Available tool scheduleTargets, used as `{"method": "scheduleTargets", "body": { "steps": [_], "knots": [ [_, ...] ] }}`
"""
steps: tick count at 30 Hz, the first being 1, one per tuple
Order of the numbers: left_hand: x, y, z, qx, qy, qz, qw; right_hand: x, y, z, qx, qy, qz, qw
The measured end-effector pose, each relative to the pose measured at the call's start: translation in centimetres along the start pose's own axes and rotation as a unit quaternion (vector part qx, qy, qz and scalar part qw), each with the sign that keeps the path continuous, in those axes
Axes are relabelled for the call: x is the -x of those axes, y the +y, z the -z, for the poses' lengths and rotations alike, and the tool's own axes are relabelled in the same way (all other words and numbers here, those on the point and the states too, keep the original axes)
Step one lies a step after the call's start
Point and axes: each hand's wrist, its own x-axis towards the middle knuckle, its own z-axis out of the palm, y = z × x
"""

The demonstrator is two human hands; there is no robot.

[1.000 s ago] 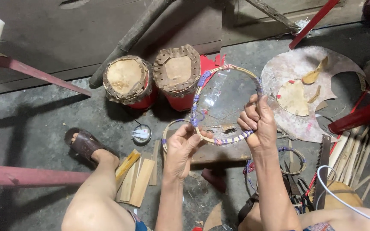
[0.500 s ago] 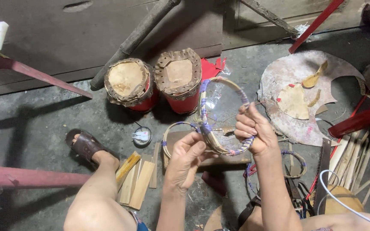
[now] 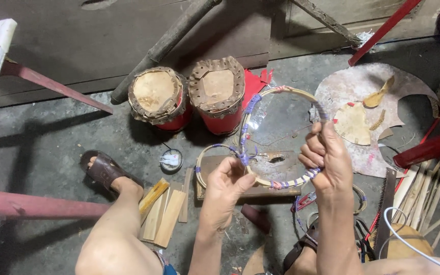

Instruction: A person is seen sitting on the floor, meticulously wrapping a small circular frame with purple and blue decorative wire, likely for an instrument, and then using scissors to trim the excess.

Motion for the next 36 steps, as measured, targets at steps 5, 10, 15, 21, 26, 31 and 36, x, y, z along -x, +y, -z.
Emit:
{"method": "scheduleTargets", "body": {
  "steps": [5,10,15,21,26,31,36],
  "knots": [
    [0.4,-0.2,-0.6,-0.091,0.006,-0.05,0.995,1.2,-0.5,-1.9,0.033,0.025,0.041,0.998],
    [1.0,0.6,-1.9,-0.279,0.071,-0.065,0.955,1.0,0.6,-1.2,0.044,0.042,0.05,0.997],
    [0.2,-0.4,-2.1,-0.388,0.125,-0.173,0.896,1.9,-0.3,-2.2,0.111,0.069,0.12,0.984],
    [-0.1,1.4,0.2,0.03,-0.14,0.011,0.99,1.3,-1.4,-0.1,0.058,-0.089,0.095,0.99],
    [1.2,1.6,-0.5,0.084,-0.169,0.012,0.982,0.0,0.8,1.6,-0.042,-0.113,-0.011,0.993],
    [1.7,0.3,-1.2,0.026,-0.118,-0.026,0.992,0.3,0.9,1.5,-0.01,-0.1,0.003,0.995],
    [1.6,2.5,-3.7,-0.294,0.077,-0.003,0.953,1.6,0.2,0.0,0.154,-0.008,0.138,0.978]
  ]
}}
